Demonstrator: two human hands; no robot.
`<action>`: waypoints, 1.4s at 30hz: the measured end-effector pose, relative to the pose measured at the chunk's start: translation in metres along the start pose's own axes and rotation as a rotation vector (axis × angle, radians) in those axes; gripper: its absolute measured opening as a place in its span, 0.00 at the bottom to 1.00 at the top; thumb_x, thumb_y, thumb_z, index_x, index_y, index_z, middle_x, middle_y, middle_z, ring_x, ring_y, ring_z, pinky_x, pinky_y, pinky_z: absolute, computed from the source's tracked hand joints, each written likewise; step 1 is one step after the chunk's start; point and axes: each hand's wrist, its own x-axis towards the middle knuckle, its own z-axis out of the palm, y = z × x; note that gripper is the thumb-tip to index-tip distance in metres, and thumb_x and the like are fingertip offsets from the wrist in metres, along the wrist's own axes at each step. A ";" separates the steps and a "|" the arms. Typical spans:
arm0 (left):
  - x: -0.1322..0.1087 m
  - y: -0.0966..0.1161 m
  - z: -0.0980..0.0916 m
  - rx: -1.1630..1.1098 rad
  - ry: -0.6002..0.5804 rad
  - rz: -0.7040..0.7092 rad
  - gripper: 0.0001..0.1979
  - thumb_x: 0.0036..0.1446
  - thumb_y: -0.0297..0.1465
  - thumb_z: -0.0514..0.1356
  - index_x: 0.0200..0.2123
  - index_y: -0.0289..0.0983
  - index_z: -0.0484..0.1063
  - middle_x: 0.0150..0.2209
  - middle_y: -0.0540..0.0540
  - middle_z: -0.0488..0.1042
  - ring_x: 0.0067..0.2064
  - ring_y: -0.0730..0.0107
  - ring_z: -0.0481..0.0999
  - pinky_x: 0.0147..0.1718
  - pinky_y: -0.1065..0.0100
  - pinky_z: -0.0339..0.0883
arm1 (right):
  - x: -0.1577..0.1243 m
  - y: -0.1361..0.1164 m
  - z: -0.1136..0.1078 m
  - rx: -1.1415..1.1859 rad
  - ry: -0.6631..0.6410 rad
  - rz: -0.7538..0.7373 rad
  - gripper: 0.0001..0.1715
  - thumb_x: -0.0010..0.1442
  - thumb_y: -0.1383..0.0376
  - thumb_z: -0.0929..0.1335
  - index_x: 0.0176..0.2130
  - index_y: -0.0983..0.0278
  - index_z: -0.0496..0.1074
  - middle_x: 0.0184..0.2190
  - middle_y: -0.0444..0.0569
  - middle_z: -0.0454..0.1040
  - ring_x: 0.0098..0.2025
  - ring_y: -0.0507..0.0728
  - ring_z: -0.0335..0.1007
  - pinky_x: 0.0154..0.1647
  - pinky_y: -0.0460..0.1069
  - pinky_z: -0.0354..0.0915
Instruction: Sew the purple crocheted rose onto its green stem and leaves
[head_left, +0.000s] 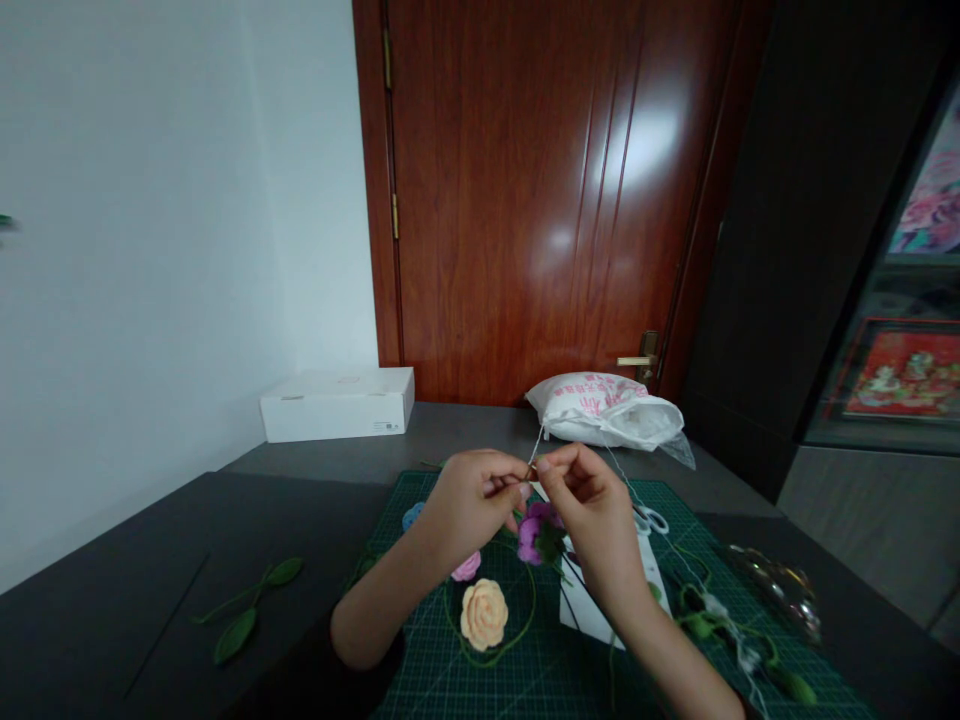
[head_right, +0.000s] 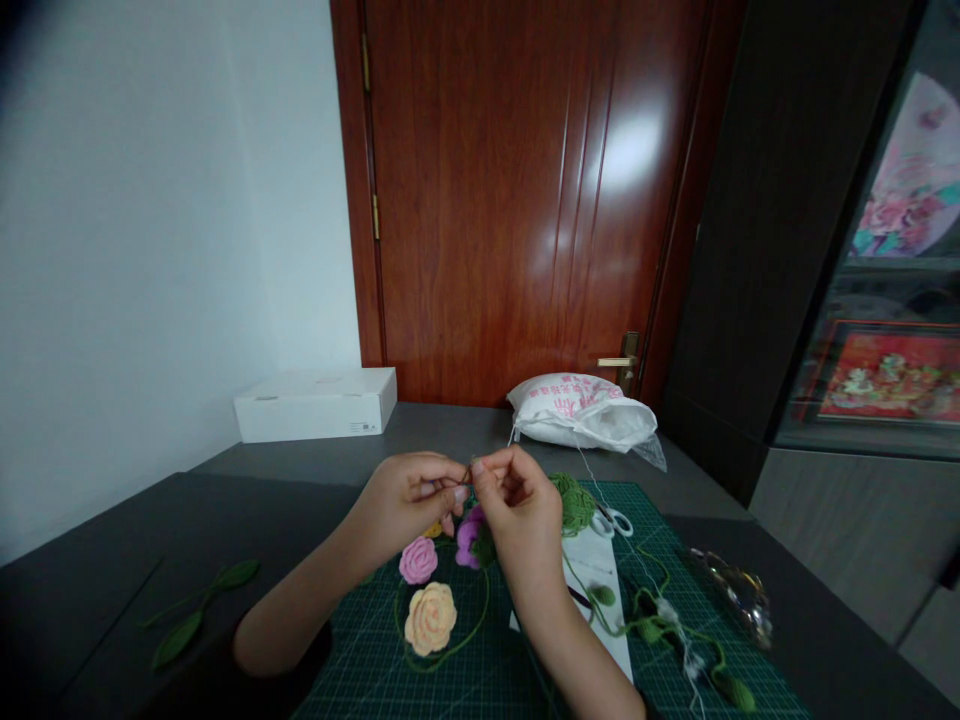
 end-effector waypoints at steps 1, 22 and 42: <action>0.000 0.000 0.000 0.004 0.004 -0.001 0.06 0.53 0.25 0.59 0.29 0.32 0.75 0.24 0.51 0.71 0.21 0.74 0.75 0.19 0.75 0.69 | 0.000 0.001 0.000 -0.013 -0.001 -0.004 0.09 0.58 0.59 0.72 0.31 0.62 0.73 0.23 0.43 0.74 0.24 0.52 0.69 0.25 0.45 0.62; 0.000 -0.007 -0.004 0.248 0.010 0.143 0.09 0.56 0.24 0.55 0.28 0.35 0.76 0.27 0.51 0.68 0.22 0.77 0.72 0.21 0.76 0.67 | 0.004 0.004 -0.004 -0.067 -0.067 0.003 0.12 0.57 0.56 0.72 0.30 0.62 0.73 0.24 0.45 0.74 0.25 0.54 0.69 0.27 0.47 0.63; -0.002 0.005 -0.010 0.463 0.019 0.253 0.10 0.57 0.21 0.56 0.30 0.35 0.77 0.25 0.50 0.69 0.29 0.69 0.72 0.27 0.72 0.65 | 0.004 0.001 -0.006 -0.165 -0.076 -0.039 0.12 0.58 0.58 0.70 0.28 0.62 0.71 0.21 0.42 0.68 0.23 0.52 0.63 0.24 0.46 0.58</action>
